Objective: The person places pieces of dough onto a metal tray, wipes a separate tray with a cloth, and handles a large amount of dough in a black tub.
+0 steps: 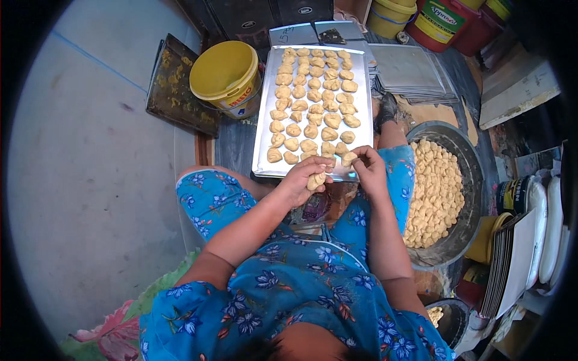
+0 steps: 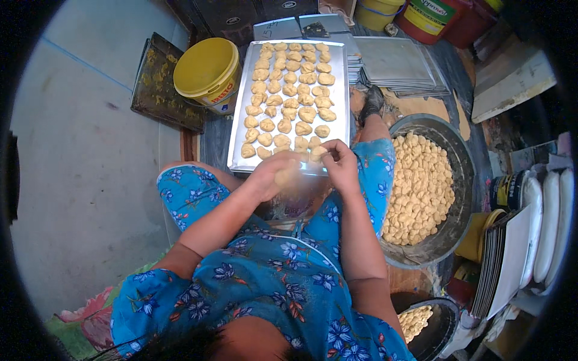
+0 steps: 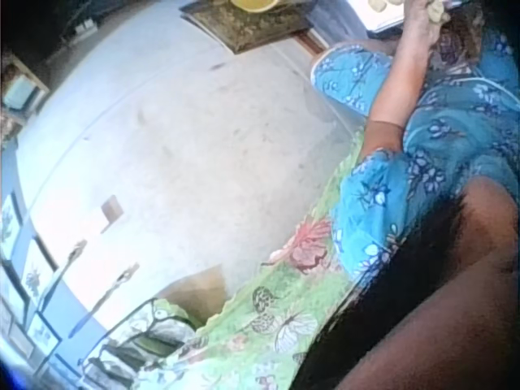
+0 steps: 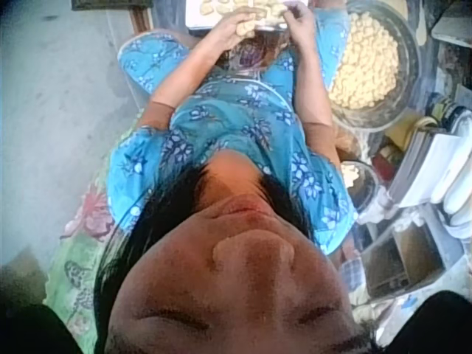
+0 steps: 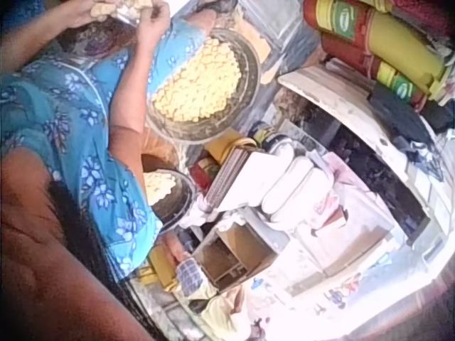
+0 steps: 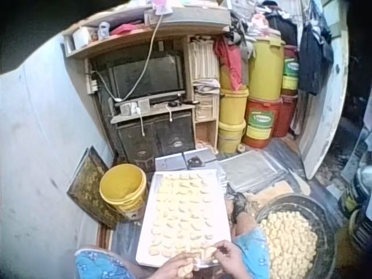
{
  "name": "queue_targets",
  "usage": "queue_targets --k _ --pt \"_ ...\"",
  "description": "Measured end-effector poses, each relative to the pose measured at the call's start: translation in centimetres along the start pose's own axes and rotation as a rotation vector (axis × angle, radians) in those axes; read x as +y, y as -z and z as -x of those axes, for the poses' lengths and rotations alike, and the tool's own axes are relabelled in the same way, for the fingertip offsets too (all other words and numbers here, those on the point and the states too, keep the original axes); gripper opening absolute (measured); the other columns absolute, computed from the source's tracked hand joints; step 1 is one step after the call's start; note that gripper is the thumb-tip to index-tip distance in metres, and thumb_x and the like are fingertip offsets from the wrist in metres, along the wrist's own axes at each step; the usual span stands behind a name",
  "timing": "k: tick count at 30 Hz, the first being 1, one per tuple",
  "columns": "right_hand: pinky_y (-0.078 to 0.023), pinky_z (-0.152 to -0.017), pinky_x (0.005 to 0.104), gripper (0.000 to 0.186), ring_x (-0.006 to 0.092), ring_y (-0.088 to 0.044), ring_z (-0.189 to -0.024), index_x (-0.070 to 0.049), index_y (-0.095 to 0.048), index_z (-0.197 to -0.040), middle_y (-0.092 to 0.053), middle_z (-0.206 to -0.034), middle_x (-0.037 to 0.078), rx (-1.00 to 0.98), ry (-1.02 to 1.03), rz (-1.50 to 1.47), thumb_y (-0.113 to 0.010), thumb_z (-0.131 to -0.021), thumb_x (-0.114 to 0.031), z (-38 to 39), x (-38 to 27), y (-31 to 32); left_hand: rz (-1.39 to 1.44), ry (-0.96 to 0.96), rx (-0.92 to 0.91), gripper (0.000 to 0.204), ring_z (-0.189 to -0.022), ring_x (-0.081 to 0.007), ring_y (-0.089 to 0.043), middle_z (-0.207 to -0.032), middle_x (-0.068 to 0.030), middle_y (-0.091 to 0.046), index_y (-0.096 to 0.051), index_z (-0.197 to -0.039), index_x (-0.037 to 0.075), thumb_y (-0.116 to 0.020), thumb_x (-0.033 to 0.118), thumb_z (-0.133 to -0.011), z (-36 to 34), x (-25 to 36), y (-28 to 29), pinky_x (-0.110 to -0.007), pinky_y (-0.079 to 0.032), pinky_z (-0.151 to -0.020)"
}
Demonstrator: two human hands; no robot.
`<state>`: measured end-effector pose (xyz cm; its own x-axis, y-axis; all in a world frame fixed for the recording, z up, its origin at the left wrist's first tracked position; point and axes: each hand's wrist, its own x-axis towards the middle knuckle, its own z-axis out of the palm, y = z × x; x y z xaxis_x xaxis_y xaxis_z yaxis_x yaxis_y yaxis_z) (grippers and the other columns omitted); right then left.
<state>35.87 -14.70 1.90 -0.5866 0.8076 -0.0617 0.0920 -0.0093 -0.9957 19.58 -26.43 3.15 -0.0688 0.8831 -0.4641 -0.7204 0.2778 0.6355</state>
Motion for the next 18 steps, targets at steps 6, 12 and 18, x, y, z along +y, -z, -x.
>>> queue_targets --k 6,12,18 --pt "-0.048 -0.069 0.038 0.021 0.0302 -0.06 -0.084 -0.008 -0.066 -0.094 -0.061 -0.085 0.011 0.06 0.322 0.884 -0.062 -0.073 -0.009 0.3 -0.5 -0.1 -0.829 -0.187 0.132 0.016 -0.078 -0.0197 -0.061 -0.091 -0.0078 -0.061 -0.062 -0.1 0.004 -0.058 0.009 -0.084 -0.4 1.1 -0.8 -0.031 -0.048 -0.06" --pt "-0.049 -0.074 0.0413 0.021 0.0347 -0.059 -0.083 -0.005 -0.066 -0.092 -0.059 -0.091 0.014 -0.074 0.136 0.828 -0.067 -0.072 -0.008 0.1 0.1 -0.4 -1.671 -0.668 0.111 0.02 -0.086 -0.0301 -0.06 -0.093 -0.0132 -0.059 -0.063 -0.097 0.007 -0.058 0.014 -0.079 -2.7 1.8 -2.5 -0.041 -0.049 -0.07" --pt "-0.048 -0.075 0.0429 0.018 0.0363 -0.06 -0.085 -0.008 -0.066 -0.091 -0.058 -0.09 0.016 -0.036 0.082 0.646 -0.059 -0.075 -0.01 -0.2 -0.5 0.0 -2.009 -0.6 0.108 0.012 -0.087 -0.0305 -0.06 -0.089 -0.0121 -0.058 -0.061 -0.083 0.005 -0.057 0.011 -0.074 -6.9 3.0 -3.3 -0.042 -0.05 -0.07"
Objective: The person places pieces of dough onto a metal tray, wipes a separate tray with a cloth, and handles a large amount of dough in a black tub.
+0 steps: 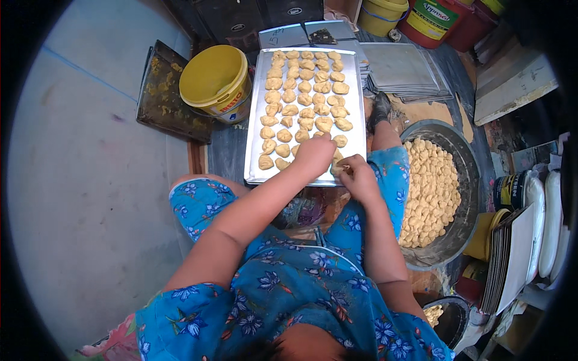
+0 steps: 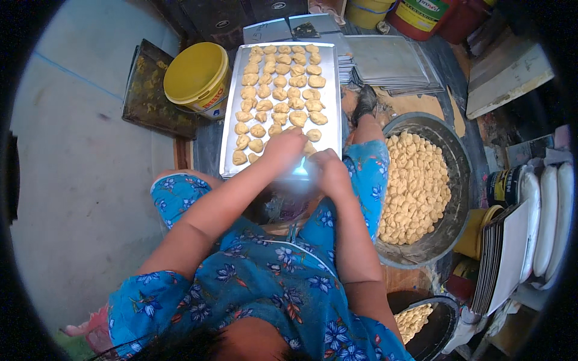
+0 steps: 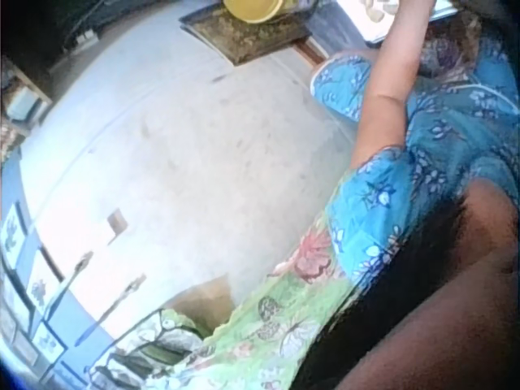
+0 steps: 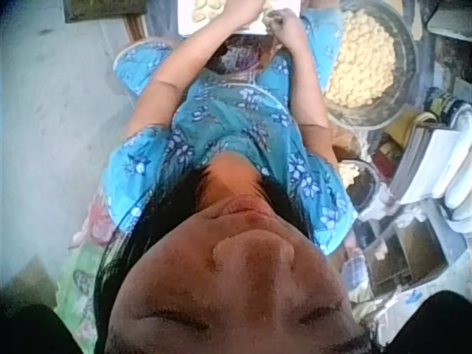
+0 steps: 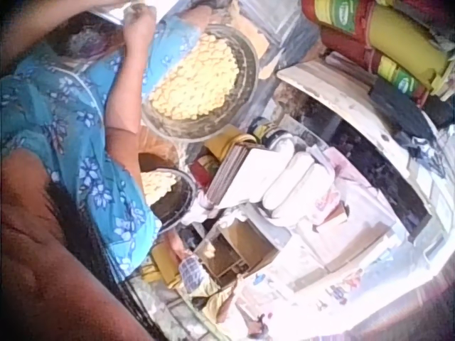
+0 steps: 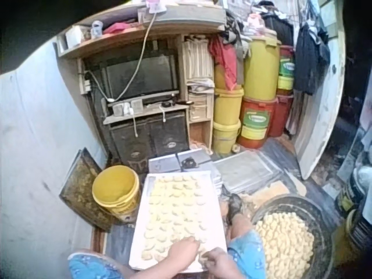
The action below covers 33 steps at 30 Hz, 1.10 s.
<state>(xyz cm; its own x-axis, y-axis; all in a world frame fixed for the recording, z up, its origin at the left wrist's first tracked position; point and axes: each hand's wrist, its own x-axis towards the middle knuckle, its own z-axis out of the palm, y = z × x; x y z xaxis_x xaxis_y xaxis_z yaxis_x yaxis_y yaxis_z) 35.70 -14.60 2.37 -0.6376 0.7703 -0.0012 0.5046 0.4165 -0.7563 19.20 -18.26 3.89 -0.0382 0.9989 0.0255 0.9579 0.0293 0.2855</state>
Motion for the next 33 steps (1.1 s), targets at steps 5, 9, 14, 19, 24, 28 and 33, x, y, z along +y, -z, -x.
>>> queue_targets --k 5,9,14,19,24,28,33 --pt "-0.048 -0.076 0.0435 0.022 0.0365 -0.059 -0.086 -0.009 -0.066 -0.098 -0.058 -0.094 0.017 0.156 0.018 0.081 -0.061 -0.076 -0.009 -3.7 1.3 1.4 0.028 -0.002 0.059 0.011 -0.086 -0.0299 -0.06 -0.086 -0.0116 -0.058 -0.062 -0.08 0.005 -0.059 0.013 -0.073 -0.7 0.5 -1.0 -0.041 -0.05 -0.069" --pt "-0.049 -0.076 0.0429 0.027 0.0353 -0.06 -0.088 -0.01 -0.064 -0.102 -0.06 -0.097 0.015 0.075 0.087 0.128 -0.062 -0.075 -0.009 -6.1 1.2 1.4 0.069 0.011 0.112 0.016 -0.086 -0.0289 -0.059 -0.085 -0.0109 -0.058 -0.062 -0.08 0.005 -0.061 0.02 -0.076 -0.1 0.5 -1.0 -0.042 -0.049 -0.069" --pt "-0.049 -0.077 0.0421 0.027 0.0346 -0.06 -0.088 -0.008 -0.062 -0.101 -0.061 -0.093 0.015 0.073 0.045 0.133 -0.063 -0.074 -0.011 -7.1 2.2 0.4 0.131 0.098 0.019 0.024 -0.086 -0.0287 -0.059 -0.085 -0.0107 -0.057 -0.063 -0.083 0.006 -0.06 0.03 -0.08 2.5 1.3 0.8 -0.042 -0.049 -0.069" --pt "-0.048 -0.077 0.0425 0.023 0.0348 -0.06 -0.088 -0.007 -0.063 -0.097 -0.061 -0.093 0.015 0.107 0.014 0.084 -0.064 -0.074 -0.013 -5.8 0.6 1.2 0.037 0.006 -0.065 0.02 -0.087 -0.0287 -0.059 -0.086 -0.0116 -0.056 -0.063 -0.088 0.008 -0.054 0.025 -0.084 3.7 2.0 -1.8 -0.04 -0.05 -0.069" --pt "-0.048 -0.077 0.0404 0.019 0.0342 -0.059 -0.087 -0.009 -0.066 -0.092 -0.061 -0.09 0.013 -0.078 0.208 0.109 -0.061 -0.074 -0.008 -4.3 1.5 1.1 -0.026 -0.034 -0.036 0.014 -0.084 -0.0276 -0.06 -0.087 -0.0107 -0.055 -0.063 -0.089 0.01 -0.055 0.016 -0.079 3.8 1.8 -1.9 -0.04 -0.051 -0.066" --pt "-0.047 -0.078 0.0392 0.018 0.0325 -0.059 -0.087 -0.008 -0.068 -0.088 -0.062 -0.087 0.012 -0.07 0.259 0.119 -0.058 -0.074 -0.002 -4.8 2.5 1.4 -0.028 -0.086 0.042 0.012 -0.078 -0.0265 -0.061 -0.083 -0.0098 -0.054 -0.061 -0.087 0.009 -0.056 0.014 -0.077 4.0 1.6 -2.2 -0.039 -0.051 -0.063" --pt "-0.049 -0.074 0.0371 0.019 0.0308 -0.06 -0.082 -0.004 -0.066 -0.092 -0.061 -0.087 0.015 -0.008 0.101 -0.101 -0.059 -0.075 -0.004 -4.7 1.7 1.6 -0.05 -0.12 0.073 0.012 -0.075 -0.0265 -0.062 -0.083 -0.009 -0.055 -0.061 -0.086 0.009 -0.056 0.012 -0.076 3.9 1.6 -3.0 -0.038 -0.051 -0.061"
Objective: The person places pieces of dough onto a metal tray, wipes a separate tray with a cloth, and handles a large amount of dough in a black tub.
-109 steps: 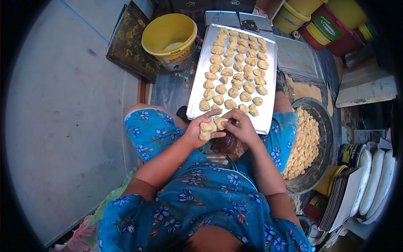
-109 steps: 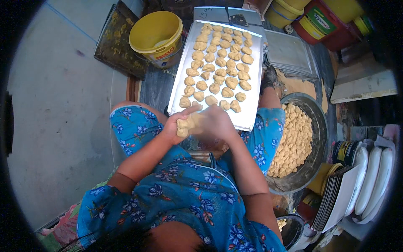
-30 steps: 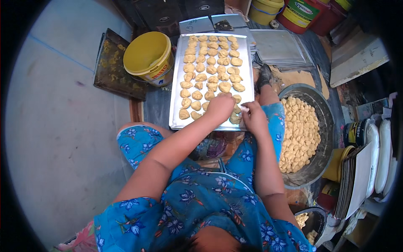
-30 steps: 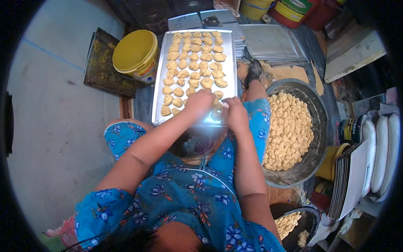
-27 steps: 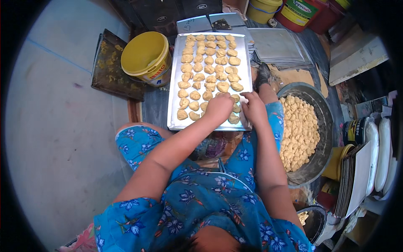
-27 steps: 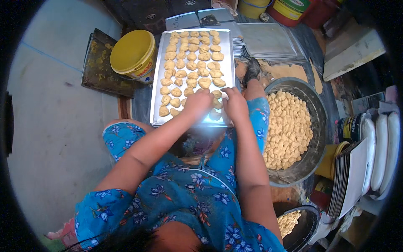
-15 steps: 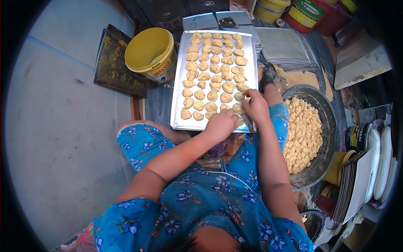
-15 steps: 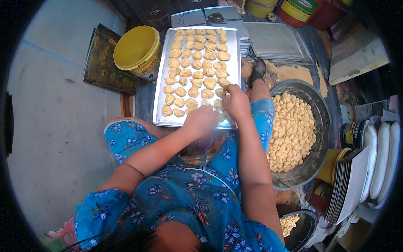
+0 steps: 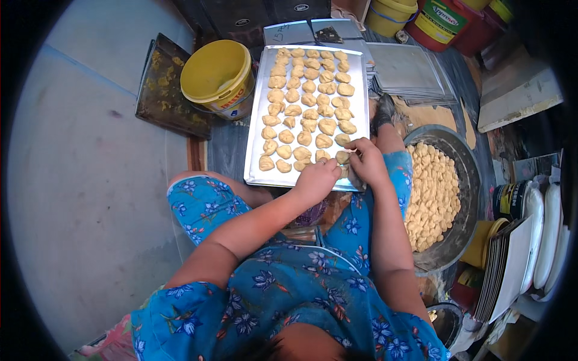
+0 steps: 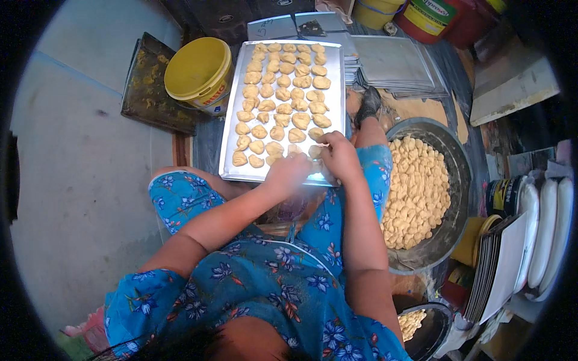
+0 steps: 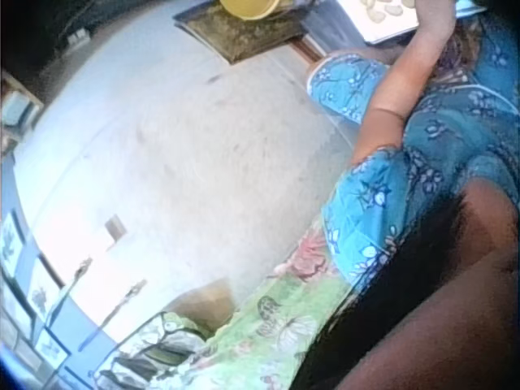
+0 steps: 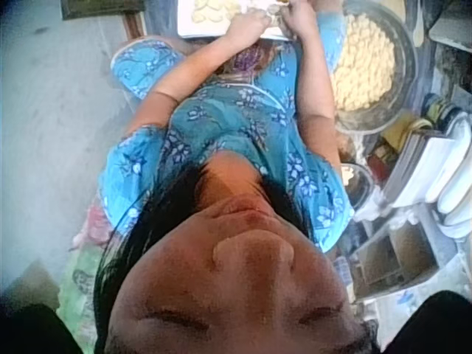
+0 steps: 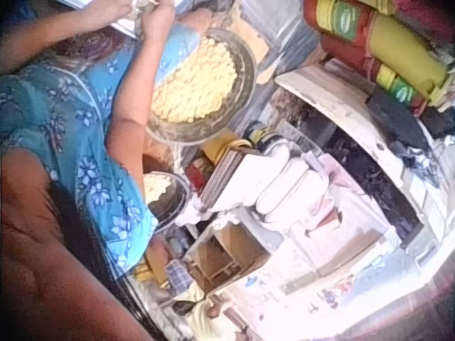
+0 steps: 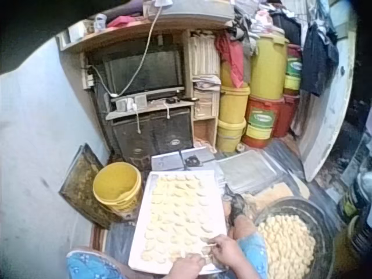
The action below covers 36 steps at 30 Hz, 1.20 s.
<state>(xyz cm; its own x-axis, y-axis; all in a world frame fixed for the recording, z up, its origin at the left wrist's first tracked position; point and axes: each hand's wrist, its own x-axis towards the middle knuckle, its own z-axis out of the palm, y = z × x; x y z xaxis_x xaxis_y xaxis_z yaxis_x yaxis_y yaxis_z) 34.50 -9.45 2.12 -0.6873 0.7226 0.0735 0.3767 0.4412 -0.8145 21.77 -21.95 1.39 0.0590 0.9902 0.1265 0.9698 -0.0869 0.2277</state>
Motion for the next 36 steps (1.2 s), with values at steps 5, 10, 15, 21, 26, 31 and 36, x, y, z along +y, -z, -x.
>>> queue_targets --k 5,10,15,21,26,31,36 --pt "-0.049 -0.071 0.0351 0.021 0.0288 -0.061 -0.078 -0.003 -0.065 -0.096 -0.06 -0.089 0.015 0.076 0.03 0.062 -0.059 -0.076 -0.004 0.1 0.6 0.3 -0.031 0.023 -0.015 0.009 -0.079 -0.0237 -0.06 -0.082 -0.0076 -0.054 -0.06 -0.081 0.007 -0.058 0.011 -0.074 -0.3 0.7 0.3 -0.035 -0.051 -0.058" --pt "-0.049 -0.072 0.0349 0.025 0.0272 -0.059 -0.076 -0.006 -0.065 -0.103 -0.058 -0.089 0.013 0.228 0.003 0.022 -0.062 -0.079 -0.009 -0.2 -0.4 0.3 0.196 0.117 0.019 0.015 -0.079 -0.0267 -0.06 -0.082 -0.0089 -0.054 -0.063 -0.089 0.006 -0.061 0.018 -0.08 1.7 -1.1 3.1 -0.039 -0.05 -0.063" --pt "-0.048 -0.072 0.0347 0.033 0.0267 -0.059 -0.077 -0.011 -0.065 -0.111 -0.057 -0.09 0.013 0.101 -0.02 0.103 -0.066 -0.078 -0.014 -0.4 -0.2 -0.1 0.33 0.224 0.118 0.019 -0.079 -0.0299 -0.06 -0.086 -0.0094 -0.057 -0.065 -0.094 0.007 -0.063 0.022 -0.082 4.3 -4.2 6.3 -0.041 -0.049 -0.067" --pt "-0.046 -0.068 0.0304 0.036 0.0201 -0.053 -0.071 -0.012 -0.066 -0.114 -0.05 -0.088 0.008 -0.159 -0.009 0.197 -0.071 -0.078 -0.017 1.0 0.9 -1.1 0.429 0.385 0.175 0.027 -0.085 -0.0319 -0.061 -0.09 -0.0128 -0.061 -0.067 -0.097 0.005 -0.068 0.026 -0.08 6.1 -6.9 7.6 -0.037 -0.049 -0.075" --pt "-0.046 -0.072 0.031 0.037 0.0207 -0.054 -0.078 -0.012 -0.065 -0.116 -0.05 -0.09 0.009 0.004 -0.055 0.078 -0.07 -0.08 -0.017 -1.5 -0.7 0.1 0.496 0.35 0.189 0.026 -0.084 -0.0318 -0.06 -0.092 -0.011 -0.06 -0.066 -0.098 0.006 -0.064 0.027 -0.083 6.6 -8.0 7.0 -0.039 -0.049 -0.073" --pt "-0.045 -0.073 0.0305 0.032 0.0204 -0.055 -0.081 -0.009 -0.065 -0.113 -0.053 -0.089 0.009 -0.109 -0.108 0.212 -0.066 -0.083 -0.016 -5.3 0.3 1.1 0.571 0.283 0.188 0.024 -0.084 -0.032 -0.06 -0.089 -0.012 -0.06 -0.065 -0.097 0.005 -0.064 0.024 -0.083 6.3 -8.0 7.0 -0.038 -0.048 -0.073" --pt "-0.048 -0.073 0.0332 0.027 0.0278 -0.06 -0.08 -0.006 -0.069 -0.103 -0.059 -0.091 0.015 0.072 -0.06 0.142 -0.067 -0.079 -0.017 -10.8 1.1 2.1 0.645 0.29 0.16 0.025 -0.082 -0.0322 -0.059 -0.086 -0.0142 -0.058 -0.065 -0.098 0.004 -0.066 0.023 -0.082 6.4 -8.4 6.7 -0.037 -0.048 -0.072"
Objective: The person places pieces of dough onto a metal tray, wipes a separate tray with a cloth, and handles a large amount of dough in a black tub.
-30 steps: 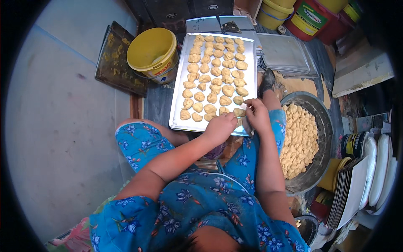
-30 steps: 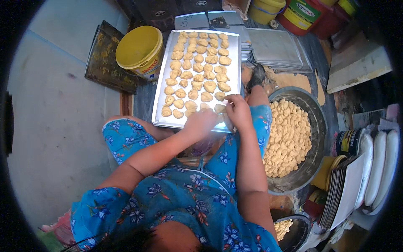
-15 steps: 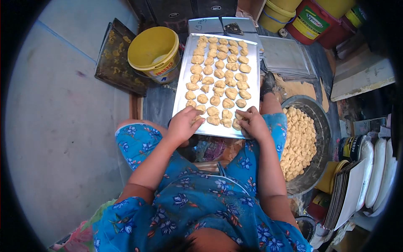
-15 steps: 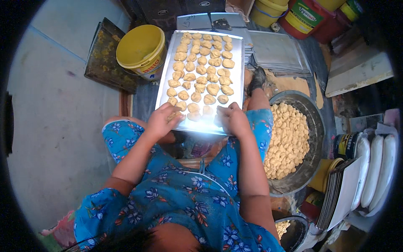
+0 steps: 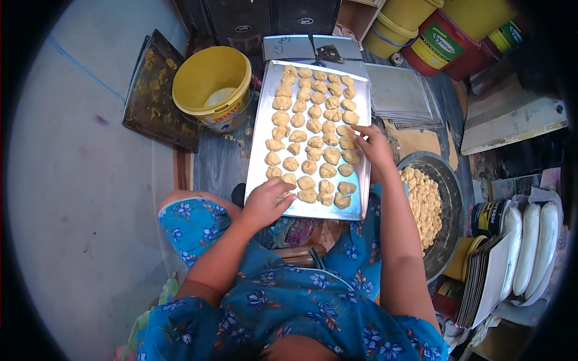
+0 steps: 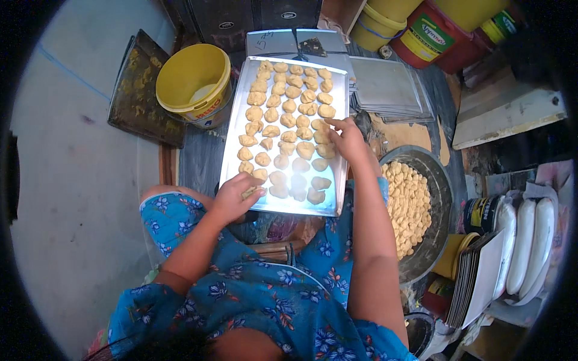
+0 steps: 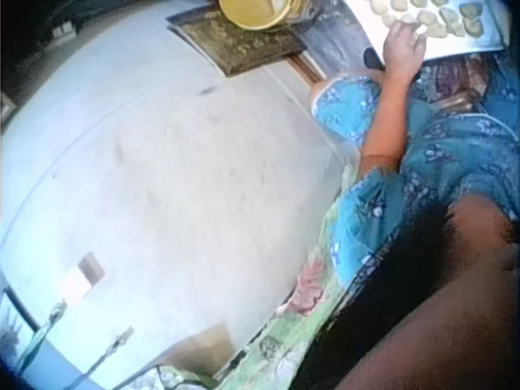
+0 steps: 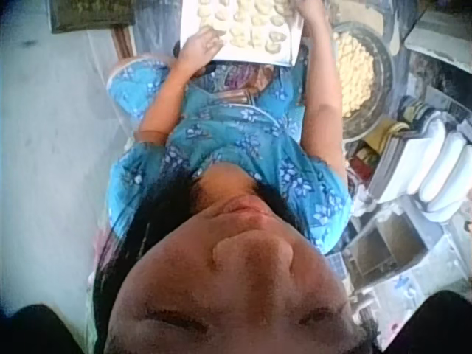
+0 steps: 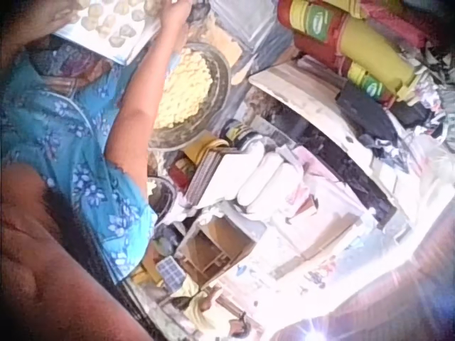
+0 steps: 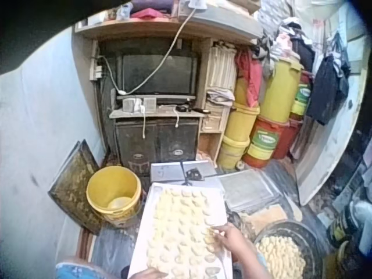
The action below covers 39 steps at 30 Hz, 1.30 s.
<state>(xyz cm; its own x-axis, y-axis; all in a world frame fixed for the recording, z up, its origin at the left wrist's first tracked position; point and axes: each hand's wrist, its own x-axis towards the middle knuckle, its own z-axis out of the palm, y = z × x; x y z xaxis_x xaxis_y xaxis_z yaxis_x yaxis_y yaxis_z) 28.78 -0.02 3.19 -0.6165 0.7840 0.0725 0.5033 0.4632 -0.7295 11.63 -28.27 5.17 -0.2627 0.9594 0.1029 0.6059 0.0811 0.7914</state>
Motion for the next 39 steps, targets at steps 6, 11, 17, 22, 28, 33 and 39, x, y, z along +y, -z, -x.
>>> queue_targets --k 6,11,17,22,28,33,39 --pt "-0.048 -0.071 0.0352 0.033 0.0275 -0.061 -0.074 -0.007 -0.066 -0.105 -0.062 -0.081 0.012 0.009 -0.053 0.063 -0.068 -0.075 -0.019 -6.5 1.1 -0.6 0.008 -0.008 -0.011 0.023 -0.082 -0.031 -0.06 -0.086 -0.014 -0.058 -0.065 -0.098 0.004 -0.065 0.021 -0.083 -0.2 -0.3 0.0 -0.037 -0.048 -0.072" --pt "-0.048 -0.069 0.034 0.032 0.0243 -0.06 -0.073 -0.005 -0.065 -0.105 -0.062 -0.083 0.013 0.067 0.11 0.204 -0.067 -0.077 -0.021 -9.2 0.8 -1.3 0.073 -0.031 -0.027 0.022 -0.082 -0.0306 -0.06 -0.087 -0.0136 -0.059 -0.065 -0.101 0.004 -0.064 0.018 -0.083 -0.4 -0.5 -0.1 -0.036 -0.048 -0.073" --pt "-0.043 -0.078 0.0276 0.045 0.0126 -0.053 -0.084 -0.001 -0.056 -0.114 -0.059 -0.093 0.003 -0.265 -0.073 -0.682 -0.055 -0.091 -0.039 2.5 -7.9 -3.0 -0.017 -0.254 0.158 0.03 -0.08 -0.027 -0.061 -0.086 -0.0098 -0.059 -0.062 -0.112 0.01 -0.063 0.018 -0.083 -0.2 2.4 -0.6 -0.038 -0.049 -0.068" --pt "-0.043 -0.092 0.0359 0.059 0.0228 -0.049 -0.113 -0.003 -0.043 -0.127 -0.053 -0.119 0.011 -0.383 -0.618 -1.573 -0.045 -0.093 -0.051 15.7 -10.2 -6.0 -0.136 -0.424 0.094 0.058 -0.112 -0.0292 -0.049 -0.116 -0.0115 -0.052 -0.044 -0.136 0.016 -0.051 0.047 -0.087 0.3 7.0 -4.3 -0.052 -0.035 -0.092" --pt "-0.05 -0.089 0.0397 0.033 0.0257 -0.059 -0.102 -0.002 -0.053 -0.113 -0.059 -0.111 0.012 -0.101 -0.428 -2.311 -0.054 -0.092 -0.028 15.9 -1.8 2.7 -0.26 -0.483 -0.177 0.077 -0.14 -0.0428 -0.004 -0.153 -0.0182 -0.007 -0.026 -0.146 0.024 -0.042 0.066 -0.084 1.6 8.1 -5.1 -0.061 -0.009 -0.107" --pt "-0.04 -0.103 0.0463 0.04 0.0286 -0.051 -0.114 0.0 -0.045 -0.126 -0.053 -0.121 0.017 0.985 -0.21 -2.125 -0.049 -0.094 -0.024 18.4 1.8 14.0 0.065 -0.307 -0.075 0.06 -0.137 -0.0422 -0.016 -0.149 -0.0216 -0.017 -0.047 -0.133 0.013 -0.046 0.054 -0.09 -1.0 7.9 -4.0 -0.052 -0.017 -0.109" --pt "-0.021 -0.11 0.0458 0.058 0.0262 -0.031 -0.133 0.0 -0.024 -0.141 -0.036 -0.14 0.015 1.061 0.296 -0.93 -0.042 -0.096 -0.03 23.4 -7.0 18.6 1.239 0.379 -0.438 0.051 -0.108 -0.0225 -0.055 -0.115 -0.0126 -0.058 -0.052 -0.12 0.001 -0.042 0.046 -0.096 -6.4 13.8 -8.4 -0.035 -0.043 -0.093"
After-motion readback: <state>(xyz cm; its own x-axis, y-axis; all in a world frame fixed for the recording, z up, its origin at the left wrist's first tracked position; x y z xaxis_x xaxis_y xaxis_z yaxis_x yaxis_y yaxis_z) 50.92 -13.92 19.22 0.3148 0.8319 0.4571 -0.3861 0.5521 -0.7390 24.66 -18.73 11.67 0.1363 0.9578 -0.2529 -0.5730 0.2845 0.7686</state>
